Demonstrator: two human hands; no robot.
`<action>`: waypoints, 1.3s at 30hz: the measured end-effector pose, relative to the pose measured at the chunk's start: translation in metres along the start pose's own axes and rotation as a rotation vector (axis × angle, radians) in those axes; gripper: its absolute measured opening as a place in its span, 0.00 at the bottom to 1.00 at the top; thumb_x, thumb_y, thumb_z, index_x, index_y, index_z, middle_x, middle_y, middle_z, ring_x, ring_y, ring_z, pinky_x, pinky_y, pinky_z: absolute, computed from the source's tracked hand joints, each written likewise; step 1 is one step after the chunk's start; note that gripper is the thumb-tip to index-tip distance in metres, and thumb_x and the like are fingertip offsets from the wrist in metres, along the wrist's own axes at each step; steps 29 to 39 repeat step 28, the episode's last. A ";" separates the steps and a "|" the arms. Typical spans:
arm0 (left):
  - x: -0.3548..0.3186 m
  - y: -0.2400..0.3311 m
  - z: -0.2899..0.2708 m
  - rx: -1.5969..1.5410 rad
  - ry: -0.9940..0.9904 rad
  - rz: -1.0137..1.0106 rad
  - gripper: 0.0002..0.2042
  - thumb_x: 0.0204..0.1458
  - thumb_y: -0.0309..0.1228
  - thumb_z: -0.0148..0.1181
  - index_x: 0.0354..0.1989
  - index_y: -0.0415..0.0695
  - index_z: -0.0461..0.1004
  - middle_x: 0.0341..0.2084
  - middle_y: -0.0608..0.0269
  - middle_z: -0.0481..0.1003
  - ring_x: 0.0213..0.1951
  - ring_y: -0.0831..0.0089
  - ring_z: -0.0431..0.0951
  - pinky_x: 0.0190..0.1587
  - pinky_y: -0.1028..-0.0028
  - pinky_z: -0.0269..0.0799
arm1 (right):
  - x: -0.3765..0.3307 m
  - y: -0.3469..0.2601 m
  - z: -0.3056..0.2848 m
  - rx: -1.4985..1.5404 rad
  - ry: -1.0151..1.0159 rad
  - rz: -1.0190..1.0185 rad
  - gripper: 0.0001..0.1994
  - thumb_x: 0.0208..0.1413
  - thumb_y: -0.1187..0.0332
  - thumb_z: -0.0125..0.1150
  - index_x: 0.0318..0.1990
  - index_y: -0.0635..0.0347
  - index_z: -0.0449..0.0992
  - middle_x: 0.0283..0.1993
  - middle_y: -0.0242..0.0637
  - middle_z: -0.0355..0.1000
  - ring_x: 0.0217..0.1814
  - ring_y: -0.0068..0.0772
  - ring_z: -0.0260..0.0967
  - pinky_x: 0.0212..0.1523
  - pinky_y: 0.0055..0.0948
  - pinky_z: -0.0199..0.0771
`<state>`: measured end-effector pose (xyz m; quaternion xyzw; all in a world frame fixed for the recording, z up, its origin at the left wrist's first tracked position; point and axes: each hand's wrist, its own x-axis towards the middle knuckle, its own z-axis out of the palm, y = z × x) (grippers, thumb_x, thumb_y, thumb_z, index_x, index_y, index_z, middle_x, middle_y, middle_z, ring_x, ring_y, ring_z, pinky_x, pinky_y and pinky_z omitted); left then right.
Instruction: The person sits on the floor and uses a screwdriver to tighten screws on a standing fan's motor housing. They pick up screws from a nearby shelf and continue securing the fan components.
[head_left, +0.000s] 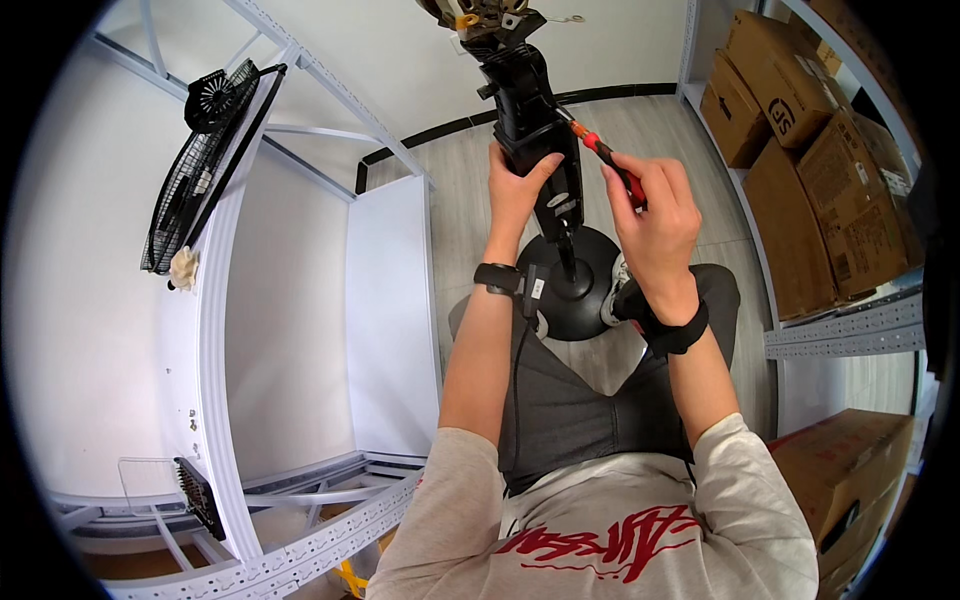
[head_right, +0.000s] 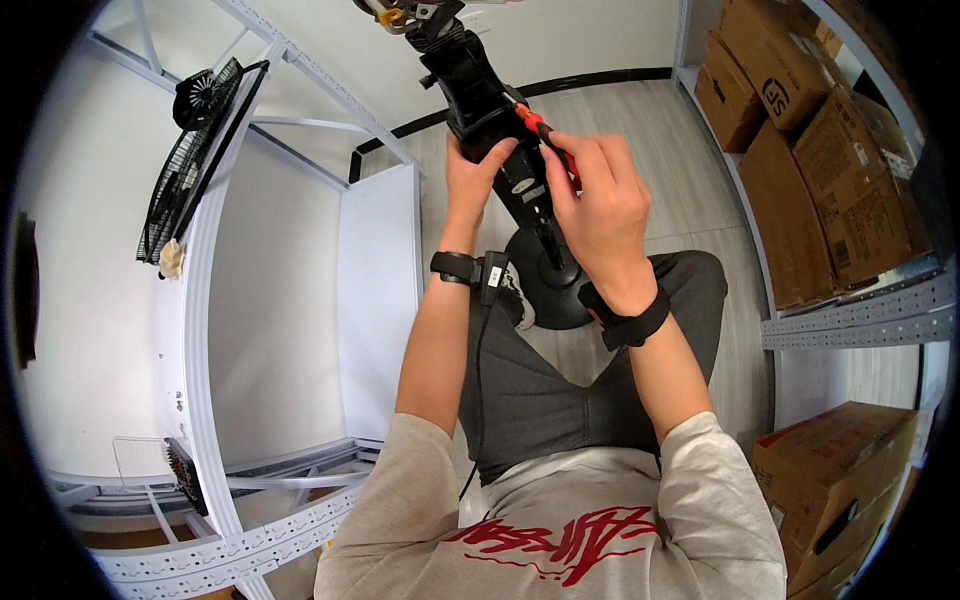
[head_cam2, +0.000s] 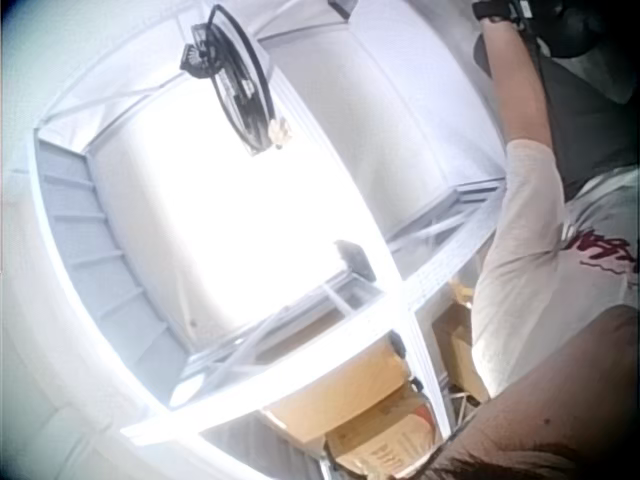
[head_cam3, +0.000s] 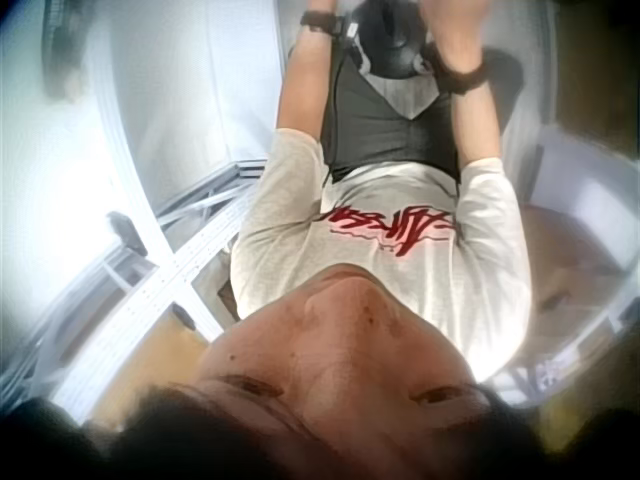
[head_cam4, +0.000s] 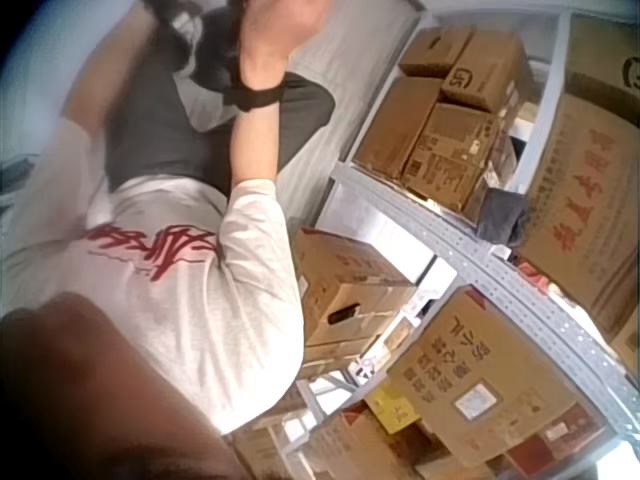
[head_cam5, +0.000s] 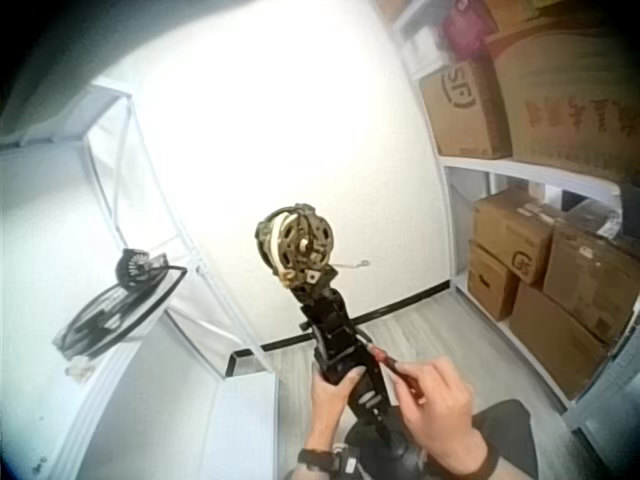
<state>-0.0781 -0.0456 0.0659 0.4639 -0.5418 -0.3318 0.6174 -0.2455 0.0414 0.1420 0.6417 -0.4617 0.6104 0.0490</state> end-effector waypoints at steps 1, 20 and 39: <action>0.000 0.000 0.000 0.009 0.004 0.003 0.31 0.41 0.37 0.75 0.51 0.38 0.66 0.43 0.57 0.75 0.44 0.70 0.76 0.48 0.72 0.71 | 0.000 0.000 0.001 0.000 0.003 -0.006 0.09 0.47 0.75 0.70 0.37 0.59 0.78 0.31 0.34 0.68 0.22 0.30 0.67 0.21 0.28 0.68; -0.001 0.000 0.000 -0.003 0.004 -0.005 0.29 0.41 0.38 0.75 0.48 0.39 0.67 0.41 0.58 0.76 0.43 0.71 0.76 0.47 0.72 0.72 | -0.002 -0.002 0.002 -0.020 0.009 0.020 0.09 0.47 0.75 0.70 0.37 0.59 0.78 0.31 0.35 0.69 0.24 0.32 0.69 0.22 0.28 0.69; 0.002 -0.005 0.000 -0.016 -0.001 0.038 0.30 0.43 0.38 0.75 0.51 0.39 0.66 0.44 0.56 0.75 0.45 0.71 0.75 0.49 0.73 0.71 | -0.003 0.000 0.003 -0.012 -0.031 -0.016 0.10 0.47 0.75 0.70 0.38 0.58 0.78 0.31 0.35 0.69 0.25 0.30 0.70 0.23 0.28 0.70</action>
